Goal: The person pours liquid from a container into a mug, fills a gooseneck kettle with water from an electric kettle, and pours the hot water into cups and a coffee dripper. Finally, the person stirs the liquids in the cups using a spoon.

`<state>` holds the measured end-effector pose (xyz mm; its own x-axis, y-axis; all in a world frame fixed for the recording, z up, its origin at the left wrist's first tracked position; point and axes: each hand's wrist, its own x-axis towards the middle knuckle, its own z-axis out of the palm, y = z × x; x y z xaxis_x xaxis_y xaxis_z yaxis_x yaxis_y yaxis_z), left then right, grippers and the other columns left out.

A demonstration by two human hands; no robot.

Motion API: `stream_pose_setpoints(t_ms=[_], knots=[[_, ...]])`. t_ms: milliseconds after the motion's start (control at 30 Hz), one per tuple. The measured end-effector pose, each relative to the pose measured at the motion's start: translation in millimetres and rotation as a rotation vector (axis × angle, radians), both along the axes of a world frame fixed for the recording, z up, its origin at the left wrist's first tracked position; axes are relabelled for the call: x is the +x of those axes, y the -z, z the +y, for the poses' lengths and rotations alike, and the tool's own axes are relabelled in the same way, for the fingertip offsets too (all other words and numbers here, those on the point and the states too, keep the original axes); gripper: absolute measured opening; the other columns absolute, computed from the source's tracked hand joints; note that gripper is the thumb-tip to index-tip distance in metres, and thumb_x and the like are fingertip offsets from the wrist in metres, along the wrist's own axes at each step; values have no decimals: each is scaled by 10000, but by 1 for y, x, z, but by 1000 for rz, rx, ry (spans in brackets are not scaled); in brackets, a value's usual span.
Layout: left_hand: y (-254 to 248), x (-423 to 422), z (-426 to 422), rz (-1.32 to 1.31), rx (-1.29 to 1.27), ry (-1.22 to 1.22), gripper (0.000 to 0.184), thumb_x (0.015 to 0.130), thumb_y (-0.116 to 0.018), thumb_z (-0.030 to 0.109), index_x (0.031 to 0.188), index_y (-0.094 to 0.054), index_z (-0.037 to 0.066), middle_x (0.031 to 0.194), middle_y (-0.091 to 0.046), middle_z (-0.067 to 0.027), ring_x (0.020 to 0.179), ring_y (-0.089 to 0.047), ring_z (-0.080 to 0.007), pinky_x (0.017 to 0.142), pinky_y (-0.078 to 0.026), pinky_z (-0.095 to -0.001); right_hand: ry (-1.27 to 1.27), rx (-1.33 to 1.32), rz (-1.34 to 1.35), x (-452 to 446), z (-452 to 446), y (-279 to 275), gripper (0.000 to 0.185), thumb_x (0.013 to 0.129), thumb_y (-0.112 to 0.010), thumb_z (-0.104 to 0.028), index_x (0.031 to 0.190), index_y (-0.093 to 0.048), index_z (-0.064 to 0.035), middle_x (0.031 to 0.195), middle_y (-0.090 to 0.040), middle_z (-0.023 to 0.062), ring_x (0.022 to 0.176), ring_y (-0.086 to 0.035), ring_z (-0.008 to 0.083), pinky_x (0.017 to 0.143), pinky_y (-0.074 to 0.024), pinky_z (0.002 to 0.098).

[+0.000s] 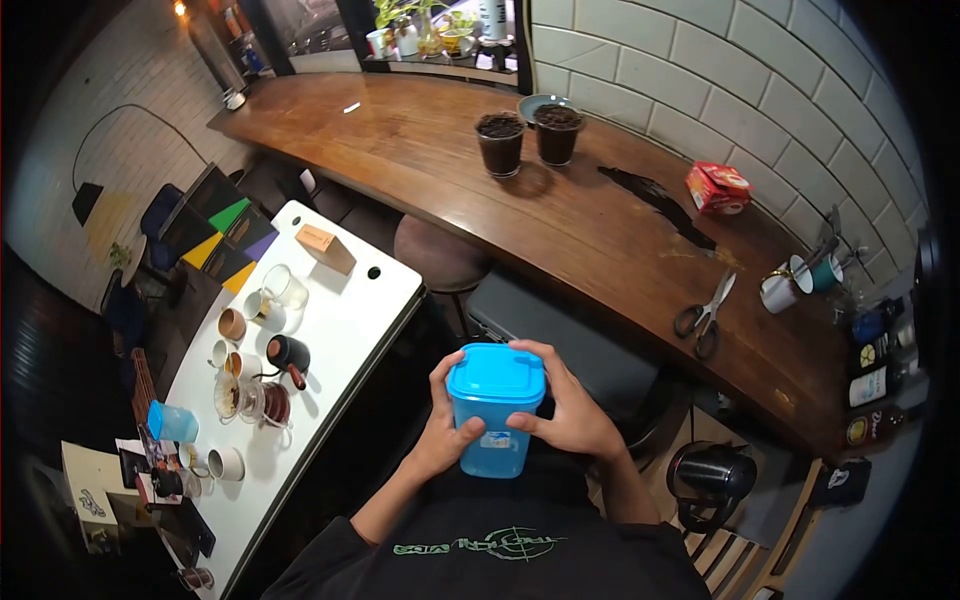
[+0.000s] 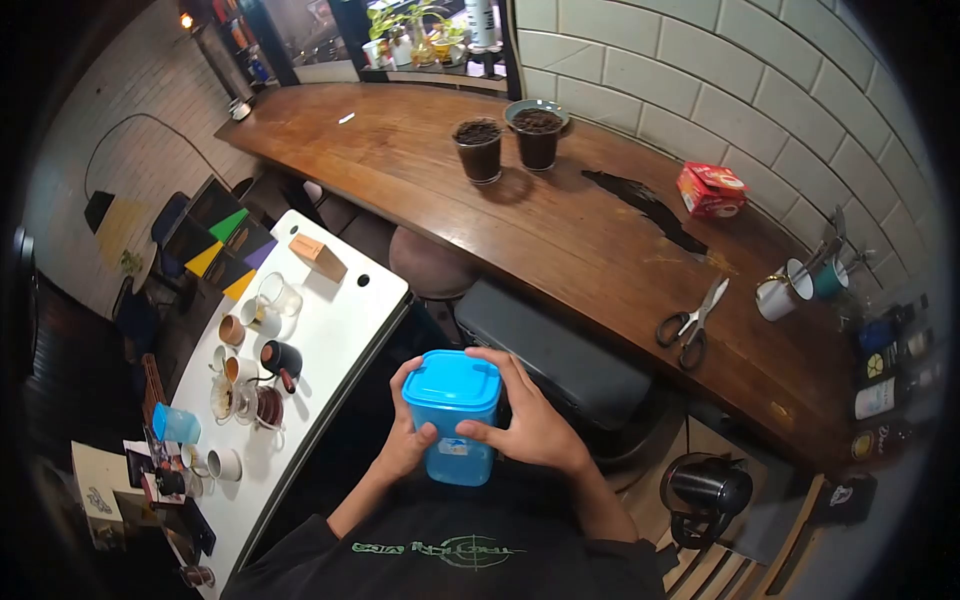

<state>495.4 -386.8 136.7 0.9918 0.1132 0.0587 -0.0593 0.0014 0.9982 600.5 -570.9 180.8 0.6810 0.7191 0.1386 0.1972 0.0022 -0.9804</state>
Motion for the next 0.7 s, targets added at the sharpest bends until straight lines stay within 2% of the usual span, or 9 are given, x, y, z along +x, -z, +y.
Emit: stream_pose_setpoints(t_ms=[100,167,200,267,333,433,500,533,700], knots=[[-15,25,-16,-49,51,78,1034,846,-635,661,1527,-51,146,1474,-222,-227,1358,-342,-390,1109,-324,-507,8,-48,-44,14,-29,-15,734,733,-857,-315,1315,-483,-70,1286,-532,169,1239,-516,298,1045,-404,403],[-25,42,-24,-187,394,-8,1040,863,-617,651,1546,-26,134,1499,-158,-207,1337,-381,-386,1083,-359,-503,79,-63,-165,34,-47,-30,734,688,-881,-297,1280,-503,-82,1255,-551,140,1208,-529,265,1036,-404,379],[-25,46,-24,-173,240,-16,1037,879,-595,648,1556,-16,118,1514,-103,-188,1307,-425,-377,1048,-390,-498,173,-53,-260,48,-56,-43,757,672,-887,-321,1283,-501,-95,1247,-547,135,1199,-530,273,1034,-404,380],[-27,52,-24,-215,182,-131,980,893,-589,630,1537,-86,90,1491,-196,-178,1288,-459,-321,1045,-388,-453,348,-63,-572,89,-72,-79,792,672,-874,-353,1304,-473,-97,1254,-544,143,1185,-535,292,1026,-410,405],[-26,51,-19,-215,121,-204,899,915,-596,580,1516,-152,79,1453,-296,-159,1286,-467,-278,1056,-372,-420,458,-109,-657,143,-83,-104,747,718,-858,-349,1316,-462,-140,1260,-522,153,1145,-554,309,979,-456,434],[-12,40,-11,-245,90,-267,536,999,-579,218,1421,-299,45,1138,-540,-122,1059,-595,-211,906,-473,-327,682,-262,-748,228,-89,-123,706,754,-826,-427,1333,-478,-222,1191,-495,165,1163,-540,334,929,-511,450],[-12,22,0,-65,-167,-178,287,1009,-530,92,1275,-453,15,830,-568,-55,746,-627,-144,691,-509,-252,690,-274,-814,303,-96,-106,723,745,-821,-463,1336,-483,-218,1216,-504,182,1185,-535,358,958,-492,470],[-20,14,-2,35,-85,-265,163,1022,-522,127,1109,-562,-5,647,-503,0,507,-530,-75,486,-435,-209,709,-255,-790,330,-96,-100,732,742,-821,-471,1337,-484,-210,1242,-507,195,1202,-528,366,978,-478,476],[-8,-20,21,149,-19,-373,237,1040,-514,226,970,-595,14,581,-449,39,434,-415,-20,398,-326,-179,745,-233,-770,419,-89,-61,763,736,-820,-493,1339,-483,-169,1314,-507,230,1246,-507,382,1024,-443,487]])
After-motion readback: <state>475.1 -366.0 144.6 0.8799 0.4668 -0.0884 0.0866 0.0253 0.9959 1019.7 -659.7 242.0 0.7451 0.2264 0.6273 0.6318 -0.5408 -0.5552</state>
